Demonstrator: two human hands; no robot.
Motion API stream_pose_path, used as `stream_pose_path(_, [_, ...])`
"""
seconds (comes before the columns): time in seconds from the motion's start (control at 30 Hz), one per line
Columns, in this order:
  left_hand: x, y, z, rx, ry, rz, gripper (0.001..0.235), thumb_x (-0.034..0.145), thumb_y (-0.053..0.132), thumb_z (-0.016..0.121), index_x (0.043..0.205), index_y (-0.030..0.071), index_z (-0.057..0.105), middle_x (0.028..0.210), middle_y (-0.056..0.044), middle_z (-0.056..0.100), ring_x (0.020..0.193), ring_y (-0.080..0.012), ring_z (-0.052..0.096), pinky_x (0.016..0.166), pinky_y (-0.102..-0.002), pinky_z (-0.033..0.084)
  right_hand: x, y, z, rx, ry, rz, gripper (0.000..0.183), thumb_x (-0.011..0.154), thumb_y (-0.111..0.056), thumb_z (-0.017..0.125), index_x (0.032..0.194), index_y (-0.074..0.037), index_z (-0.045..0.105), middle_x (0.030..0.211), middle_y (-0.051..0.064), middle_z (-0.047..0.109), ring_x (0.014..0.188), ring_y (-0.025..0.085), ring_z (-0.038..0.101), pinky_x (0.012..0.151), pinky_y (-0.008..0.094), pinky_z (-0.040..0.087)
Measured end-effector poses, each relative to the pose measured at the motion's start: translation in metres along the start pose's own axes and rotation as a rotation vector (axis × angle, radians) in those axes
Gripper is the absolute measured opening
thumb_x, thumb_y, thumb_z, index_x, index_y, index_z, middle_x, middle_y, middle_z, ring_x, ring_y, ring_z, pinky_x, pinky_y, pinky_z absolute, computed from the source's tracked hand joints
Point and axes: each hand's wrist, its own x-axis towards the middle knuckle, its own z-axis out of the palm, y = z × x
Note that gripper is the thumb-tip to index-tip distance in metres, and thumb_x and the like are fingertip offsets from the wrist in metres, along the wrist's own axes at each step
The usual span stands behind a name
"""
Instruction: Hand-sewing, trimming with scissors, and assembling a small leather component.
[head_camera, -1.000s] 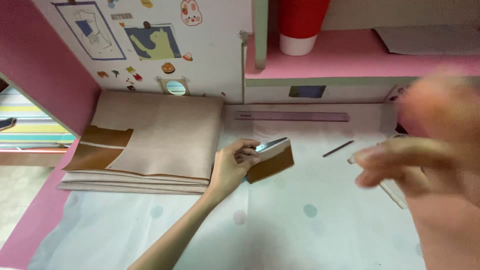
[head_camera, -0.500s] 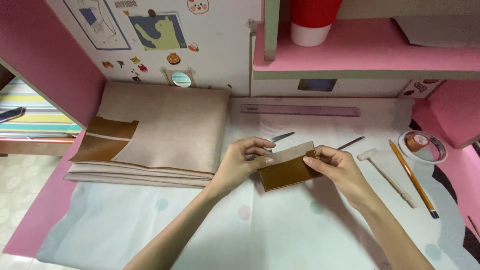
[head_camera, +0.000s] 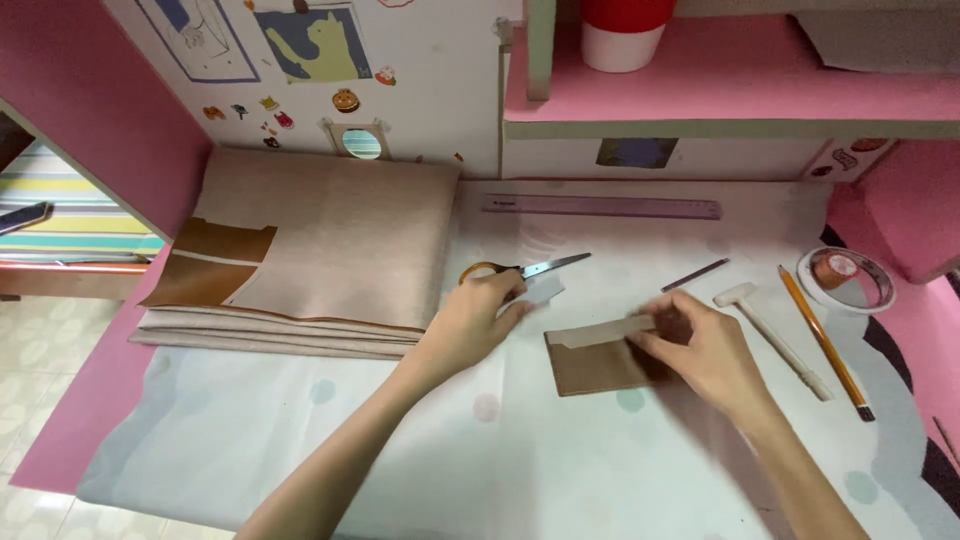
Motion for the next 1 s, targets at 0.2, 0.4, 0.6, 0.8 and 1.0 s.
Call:
stream_pose_path(0.2, [0.006,-0.001,0.023,-0.726,0.097,0.082,0.007,0.1,0.011,0.065,0.097,0.007,0.06,0.061,0.002,0.054,0.063,-0.0079,0.049,0.058,-0.023,0.046,-0.018,-0.031,0.005,0.461,-0.066,-0.21,0.051,0.088,-0.026,0.072,0.136,-0.012,0.067,0.133,0.011,0.074,0.118,0.023,0.065,0.096,0.037,0.048])
stream_pose_path(0.4, [-0.007,0.025,0.011,-0.914,0.1,0.167,0.006,0.1,0.005,0.064,0.097,0.004,0.059,0.059,0.008,0.04,0.054,-0.002,0.042,0.049,-0.014,0.036,-0.017,-0.045,0.015,0.597,-0.079,-0.173,0.035,0.093,-0.016,0.071,0.126,-0.003,0.072,0.093,0.017,0.081,0.088,0.025,0.075,0.086,0.036,0.056])
stream_pose_path(0.6, [-0.009,0.026,0.016,-0.89,0.092,0.105,0.007,0.098,0.008,0.068,0.1,0.004,0.063,0.062,0.003,0.056,0.059,-0.0043,0.052,0.05,-0.015,0.044,-0.009,-0.037,0.014,0.547,-0.013,-0.255,0.023,0.089,-0.023,0.082,0.09,-0.004,0.068,0.075,0.005,0.059,0.077,0.015,0.059,0.071,0.03,0.048])
stream_pose_path(0.8, [-0.011,0.033,0.019,-0.934,0.099,0.082,0.006,0.097,0.007,0.07,0.099,0.003,0.065,0.061,0.001,0.056,0.058,-0.0046,0.051,0.049,-0.014,0.044,-0.016,-0.044,0.009,0.608,-0.021,-0.251,0.021,0.087,-0.012,0.081,0.101,-0.001,0.071,0.072,0.009,0.067,0.062,0.014,0.062,0.062,0.026,0.051])
stream_pose_path(1.0, [-0.01,0.037,0.013,-0.951,0.079,0.101,0.014,0.09,0.01,0.078,0.099,0.003,0.069,0.068,-0.004,0.068,0.065,-0.0071,0.06,0.056,-0.019,0.053,-0.013,-0.044,0.008,0.526,-0.035,-0.275,0.02,0.088,-0.013,0.08,0.105,-0.002,0.079,0.077,0.009,0.069,0.069,0.013,0.063,0.064,0.029,0.057])
